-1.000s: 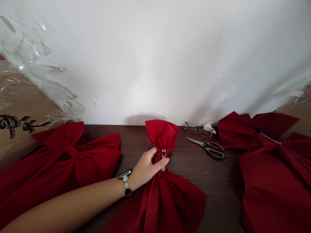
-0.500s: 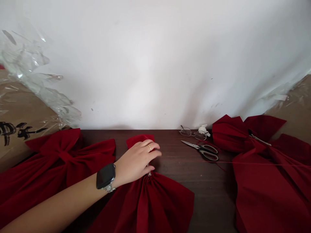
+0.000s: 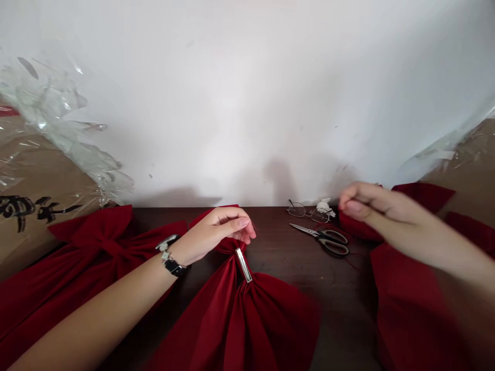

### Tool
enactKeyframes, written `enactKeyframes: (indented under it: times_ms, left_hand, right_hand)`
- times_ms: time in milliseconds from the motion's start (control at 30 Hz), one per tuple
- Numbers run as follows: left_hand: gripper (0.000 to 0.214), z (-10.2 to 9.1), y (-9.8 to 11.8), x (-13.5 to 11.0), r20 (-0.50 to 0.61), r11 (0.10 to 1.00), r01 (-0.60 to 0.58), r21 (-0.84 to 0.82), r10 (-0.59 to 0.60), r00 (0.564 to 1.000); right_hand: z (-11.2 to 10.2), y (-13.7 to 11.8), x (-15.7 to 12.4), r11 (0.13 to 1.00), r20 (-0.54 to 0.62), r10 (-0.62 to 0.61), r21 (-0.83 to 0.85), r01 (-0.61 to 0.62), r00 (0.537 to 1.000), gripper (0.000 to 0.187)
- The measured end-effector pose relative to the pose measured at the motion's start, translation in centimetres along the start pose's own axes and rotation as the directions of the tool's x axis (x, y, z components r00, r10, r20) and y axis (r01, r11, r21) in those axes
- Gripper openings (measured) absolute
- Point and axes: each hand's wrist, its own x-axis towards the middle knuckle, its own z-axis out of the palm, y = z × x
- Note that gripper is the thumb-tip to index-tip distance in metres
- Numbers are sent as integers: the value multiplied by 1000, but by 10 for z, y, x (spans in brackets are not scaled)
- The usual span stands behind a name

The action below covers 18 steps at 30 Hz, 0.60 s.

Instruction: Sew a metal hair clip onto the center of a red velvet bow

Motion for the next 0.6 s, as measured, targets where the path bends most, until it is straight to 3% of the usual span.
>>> enactKeyframes:
  times_ms: [33, 100, 200, 333, 433, 600]
  left_hand:
    - [24, 3, -1, 0, -17, 1000, 1, -15, -1, 1000]
    - [23, 8, -2, 0, -30, 1000, -16, 15, 17, 999]
    - [26, 12, -1, -1, -3, 990, -65, 124, 66, 998]
    - [30, 13, 1, -2, -46, 965, -99, 244, 114, 992]
    - [29, 13, 4, -4, -113, 953, -137, 272, 173, 978]
    - [26, 10, 10, -8, -182, 952, -211, 222, 253, 950]
  right_hand:
    - [17, -6, 2, 997, 92, -14, 77, 7, 996, 31]
    - [45, -19, 2, 980, 155, -24, 201, -8, 988, 31]
    - [69, -35, 4, 947, 220, -31, 318, -41, 975, 21]
    - [82, -49, 23, 949, 277, -58, 314, -34, 959, 27]
    - [88, -55, 40, 946, 382, -103, 324, -29, 918, 24]
    - [93, -63, 54, 869, 439, -230, 495, -20, 868, 26]
